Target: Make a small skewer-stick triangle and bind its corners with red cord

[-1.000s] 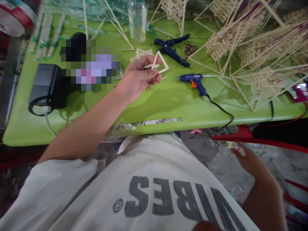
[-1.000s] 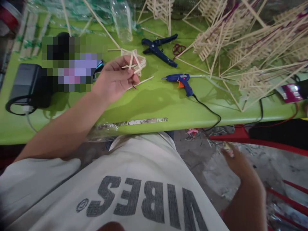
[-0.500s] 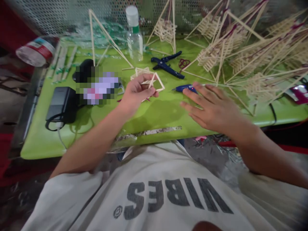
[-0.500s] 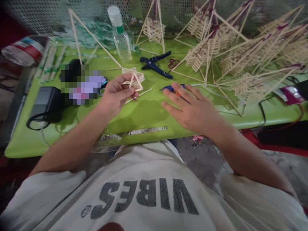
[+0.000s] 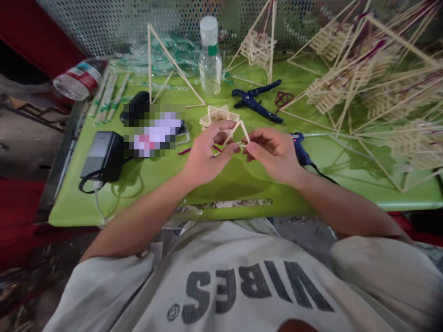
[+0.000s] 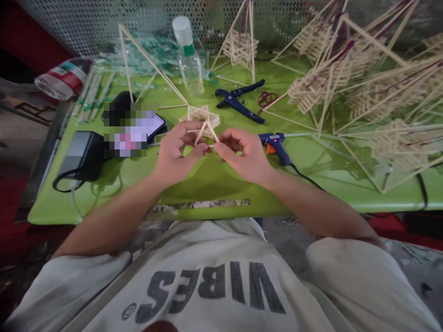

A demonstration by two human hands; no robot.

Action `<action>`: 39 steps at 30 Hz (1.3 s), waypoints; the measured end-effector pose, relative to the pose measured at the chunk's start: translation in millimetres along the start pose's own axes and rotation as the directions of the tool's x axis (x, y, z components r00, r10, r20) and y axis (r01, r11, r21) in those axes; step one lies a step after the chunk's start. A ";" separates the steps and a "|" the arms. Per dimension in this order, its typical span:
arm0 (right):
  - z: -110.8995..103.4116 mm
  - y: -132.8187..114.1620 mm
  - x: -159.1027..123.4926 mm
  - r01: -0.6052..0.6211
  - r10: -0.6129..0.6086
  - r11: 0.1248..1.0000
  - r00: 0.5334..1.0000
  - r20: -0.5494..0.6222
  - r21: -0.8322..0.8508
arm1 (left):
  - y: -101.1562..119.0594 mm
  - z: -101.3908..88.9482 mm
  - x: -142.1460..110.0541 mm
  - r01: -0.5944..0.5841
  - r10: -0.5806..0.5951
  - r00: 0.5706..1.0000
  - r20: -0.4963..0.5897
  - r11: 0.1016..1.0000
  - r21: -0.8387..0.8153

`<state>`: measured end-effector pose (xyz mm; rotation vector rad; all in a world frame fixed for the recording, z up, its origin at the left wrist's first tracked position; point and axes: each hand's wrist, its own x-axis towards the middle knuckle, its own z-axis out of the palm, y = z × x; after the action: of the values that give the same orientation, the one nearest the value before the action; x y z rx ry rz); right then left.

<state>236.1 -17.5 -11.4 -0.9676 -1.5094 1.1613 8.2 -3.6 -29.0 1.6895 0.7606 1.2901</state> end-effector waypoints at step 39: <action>-1.3 8.7 -10.6 -0.154 0.122 0.933 0.986 0.117 0.326 | 1.6 4.7 1.3 0.219 -0.197 0.974 0.109 0.944 -0.247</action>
<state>240.0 -25.3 -22.0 -0.8036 -1.2758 1.5266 13.0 -4.4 -27.4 1.4045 0.6708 1.1121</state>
